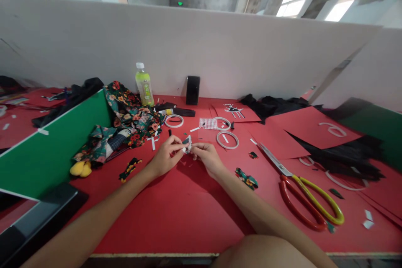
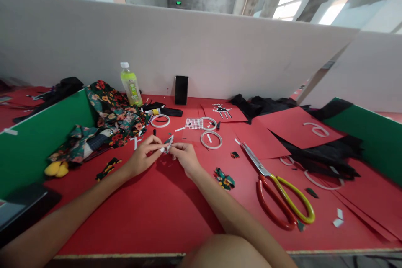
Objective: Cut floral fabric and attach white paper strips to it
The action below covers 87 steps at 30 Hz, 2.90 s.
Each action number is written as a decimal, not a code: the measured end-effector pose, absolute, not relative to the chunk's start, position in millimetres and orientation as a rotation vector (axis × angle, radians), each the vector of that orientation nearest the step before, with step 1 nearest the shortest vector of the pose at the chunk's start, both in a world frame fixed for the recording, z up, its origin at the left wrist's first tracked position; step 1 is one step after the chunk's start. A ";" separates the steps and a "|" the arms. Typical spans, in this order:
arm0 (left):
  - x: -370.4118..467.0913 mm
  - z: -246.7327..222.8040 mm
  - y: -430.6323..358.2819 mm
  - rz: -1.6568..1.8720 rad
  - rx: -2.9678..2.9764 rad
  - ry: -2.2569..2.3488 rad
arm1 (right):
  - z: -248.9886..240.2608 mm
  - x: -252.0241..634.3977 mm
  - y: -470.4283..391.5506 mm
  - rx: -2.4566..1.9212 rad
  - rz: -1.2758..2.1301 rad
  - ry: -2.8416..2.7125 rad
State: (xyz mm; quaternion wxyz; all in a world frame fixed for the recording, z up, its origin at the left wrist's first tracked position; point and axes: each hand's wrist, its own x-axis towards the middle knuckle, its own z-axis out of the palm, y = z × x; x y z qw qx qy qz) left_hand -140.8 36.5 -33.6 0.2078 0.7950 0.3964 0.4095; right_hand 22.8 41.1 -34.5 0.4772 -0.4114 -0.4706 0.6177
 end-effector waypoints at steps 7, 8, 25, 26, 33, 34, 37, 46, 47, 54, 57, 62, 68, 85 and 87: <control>-141.9 -34.4 36.5 1.130 2.222 1.113 | -32.8 23.1 39.9 -1.005 1.517 -1.138; -142.1 -34.5 36.8 1.128 2.225 1.116 | -32.8 23.3 39.9 -1.002 1.521 -1.139; -139.9 -36.4 35.3 1.161 2.294 1.103 | -35.4 23.3 41.1 -0.992 1.504 -1.125; -139.6 -36.8 35.3 1.168 2.313 1.103 | -36.0 23.2 41.3 -0.992 1.506 -1.123; -140.0 -40.9 39.3 1.211 2.393 1.154 | -39.6 22.9 43.7 -1.029 1.489 -1.159; -140.3 -41.2 39.7 1.225 2.396 1.161 | -39.4 22.9 43.6 -1.024 1.488 -1.171; -140.2 -40.6 39.1 1.274 2.416 1.172 | -38.3 22.8 42.1 -0.997 1.472 -1.218; -134.8 -35.5 35.2 1.269 2.091 1.279 | -36.2 21.2 40.4 -0.989 1.466 -1.264; -135.0 -35.2 35.7 1.263 2.023 1.292 | -35.9 21.3 40.6 -0.987 1.475 -1.262; -140.3 -34.3 41.3 1.391 1.737 1.418 | -33.8 23.5 40.9 -0.984 1.543 -1.166; -145.1 -37.3 47.1 1.441 1.531 1.514 | -31.4 24.3 40.1 -0.965 1.554 -1.110; -154.4 -47.5 58.9 1.502 1.311 1.586 | -28.5 24.0 39.4 -0.929 1.570 -1.045; -158.7 -51.2 63.7 1.545 1.397 1.526 | -30.5 23.0 41.9 -0.914 1.630 -0.947; -144.2 -32.5 35.3 1.457 1.976 1.443 | -29.2 24.5 39.1 -0.959 1.678 -0.826; -145.8 -33.2 35.3 1.428 1.844 1.456 | -29.8 24.0 38.1 -0.955 1.648 -0.869</control>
